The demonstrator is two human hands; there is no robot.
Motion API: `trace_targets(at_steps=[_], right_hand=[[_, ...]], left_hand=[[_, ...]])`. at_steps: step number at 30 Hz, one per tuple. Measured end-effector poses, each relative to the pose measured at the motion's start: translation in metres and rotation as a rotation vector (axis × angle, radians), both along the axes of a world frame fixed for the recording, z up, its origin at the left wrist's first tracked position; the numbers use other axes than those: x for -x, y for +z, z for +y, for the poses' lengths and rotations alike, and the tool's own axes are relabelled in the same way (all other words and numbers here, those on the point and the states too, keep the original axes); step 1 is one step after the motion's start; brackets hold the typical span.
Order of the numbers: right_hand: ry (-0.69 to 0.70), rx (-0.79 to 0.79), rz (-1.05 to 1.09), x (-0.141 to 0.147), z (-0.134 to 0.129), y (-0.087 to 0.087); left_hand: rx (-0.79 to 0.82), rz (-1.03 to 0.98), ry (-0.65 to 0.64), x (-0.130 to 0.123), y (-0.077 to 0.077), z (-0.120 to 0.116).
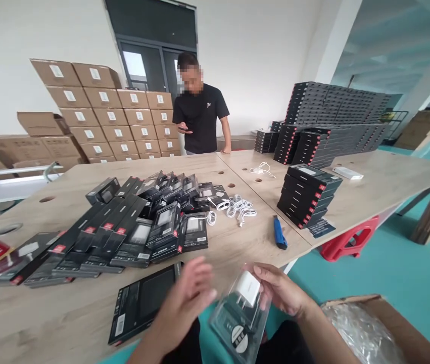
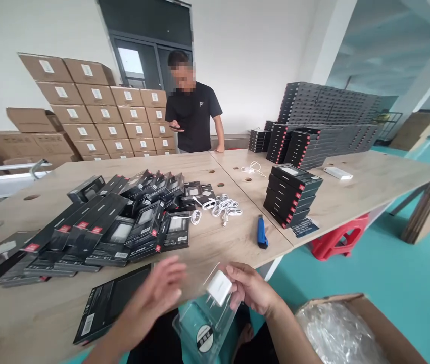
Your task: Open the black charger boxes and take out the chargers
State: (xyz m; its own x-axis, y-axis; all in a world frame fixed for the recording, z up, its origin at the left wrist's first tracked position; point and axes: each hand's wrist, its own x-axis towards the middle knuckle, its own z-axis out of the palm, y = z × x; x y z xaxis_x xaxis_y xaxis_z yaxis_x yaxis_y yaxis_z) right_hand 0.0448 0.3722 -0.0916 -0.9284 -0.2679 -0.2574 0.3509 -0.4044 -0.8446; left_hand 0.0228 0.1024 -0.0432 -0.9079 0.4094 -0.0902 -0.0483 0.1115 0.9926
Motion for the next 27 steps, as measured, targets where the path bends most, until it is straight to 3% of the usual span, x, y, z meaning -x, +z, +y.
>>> trace_targets(at_steps=[2,4,6,8,14,17,21,27], right_hand=[[-0.13,0.128,-0.056,-0.005,0.004,-0.005],[-0.234,0.231,-0.094,-0.007,0.004,-0.005],[-0.294,0.294,-0.128,-0.005,-0.001,-0.002],[-0.347,0.326,-0.143,-0.001,-0.011,0.002],[-0.505,0.392,-0.027,0.017,-0.054,0.013],[-0.56,0.315,0.061,0.021,-0.065,0.014],[-0.515,0.131,0.106,0.014,-0.06,0.013],[-0.413,0.1,0.07,0.004,-0.043,0.019]], left_hand=[[0.401,0.308,0.09,0.014,0.012,-0.027],[0.751,0.426,0.015,0.026,0.02,-0.049],[0.99,0.428,-0.08,0.034,0.022,-0.062],[1.113,0.419,-0.134,0.038,0.019,-0.065],[1.153,0.51,-0.222,0.046,0.019,-0.051],[1.174,0.597,-0.17,0.048,0.024,-0.038],[1.233,0.786,-0.05,0.049,0.025,-0.028],[1.08,0.896,-0.082,0.051,0.018,-0.028]])
